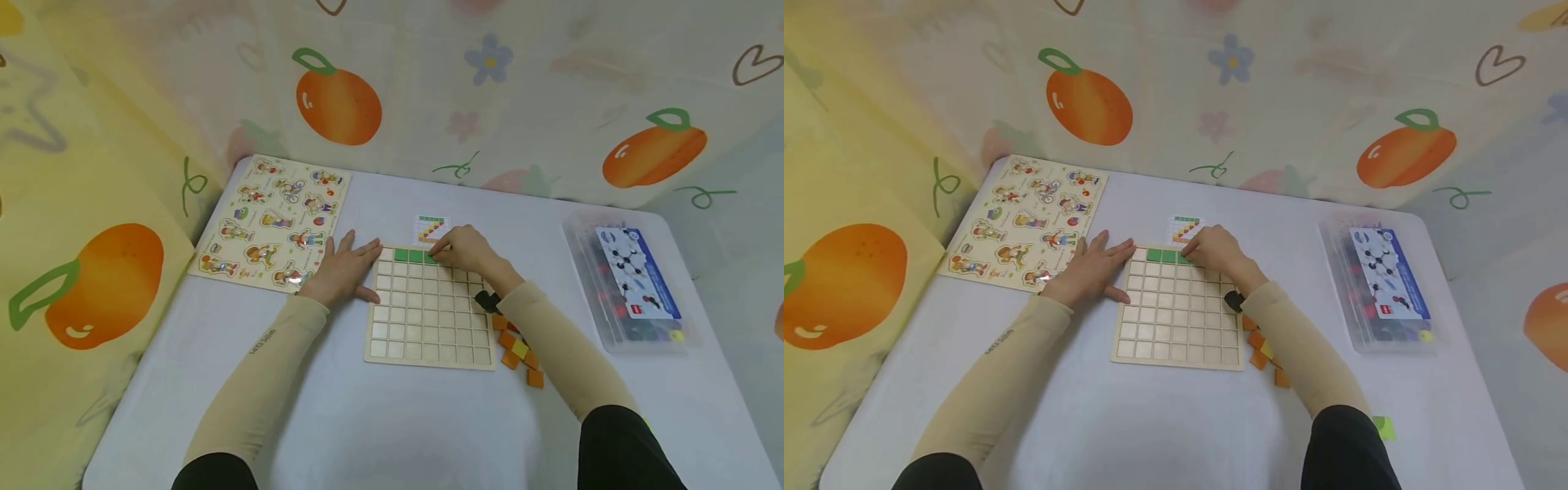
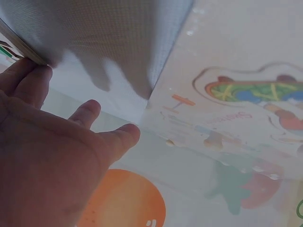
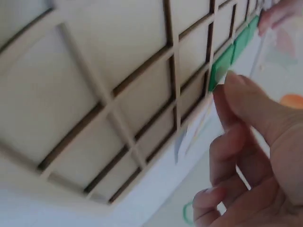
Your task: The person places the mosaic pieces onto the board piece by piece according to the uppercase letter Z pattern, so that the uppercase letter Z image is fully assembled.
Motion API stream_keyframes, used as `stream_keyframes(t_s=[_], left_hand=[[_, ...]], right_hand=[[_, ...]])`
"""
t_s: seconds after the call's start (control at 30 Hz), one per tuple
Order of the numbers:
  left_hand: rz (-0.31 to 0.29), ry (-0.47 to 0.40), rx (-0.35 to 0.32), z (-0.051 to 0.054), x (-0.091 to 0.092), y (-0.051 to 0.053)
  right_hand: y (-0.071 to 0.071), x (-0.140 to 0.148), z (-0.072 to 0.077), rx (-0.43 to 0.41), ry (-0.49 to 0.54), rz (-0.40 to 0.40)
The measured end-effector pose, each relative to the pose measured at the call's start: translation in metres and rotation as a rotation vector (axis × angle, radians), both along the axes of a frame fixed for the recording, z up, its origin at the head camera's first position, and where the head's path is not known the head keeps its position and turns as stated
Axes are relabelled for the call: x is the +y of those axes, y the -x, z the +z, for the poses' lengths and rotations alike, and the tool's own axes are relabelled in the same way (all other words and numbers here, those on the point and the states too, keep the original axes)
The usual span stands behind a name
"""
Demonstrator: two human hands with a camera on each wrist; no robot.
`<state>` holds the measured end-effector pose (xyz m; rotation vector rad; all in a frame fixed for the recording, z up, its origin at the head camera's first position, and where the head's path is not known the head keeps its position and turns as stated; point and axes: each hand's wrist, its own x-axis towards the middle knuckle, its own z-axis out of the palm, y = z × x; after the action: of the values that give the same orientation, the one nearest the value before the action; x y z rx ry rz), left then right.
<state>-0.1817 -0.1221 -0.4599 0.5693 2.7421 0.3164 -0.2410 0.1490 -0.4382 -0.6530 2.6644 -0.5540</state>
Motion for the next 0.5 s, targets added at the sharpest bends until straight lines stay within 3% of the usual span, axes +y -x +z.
stream_keyframes(t_s=[0.13, 0.37, 0.5], left_hand=[[-0.007, 0.004, -0.012, -0.002, 0.000, 0.002], [-0.007, 0.001, -0.015, -0.002, 0.000, 0.004], [-0.006, -0.003, -0.016, -0.001, 0.001, 0.003]], right_hand=[[-0.003, 0.023, 0.004, 0.011, 0.035, 0.012], [-0.013, 0.075, 0.013, -0.016, -0.101, -0.042], [-0.024, 0.101, 0.014, -0.082, -0.128, -0.072]])
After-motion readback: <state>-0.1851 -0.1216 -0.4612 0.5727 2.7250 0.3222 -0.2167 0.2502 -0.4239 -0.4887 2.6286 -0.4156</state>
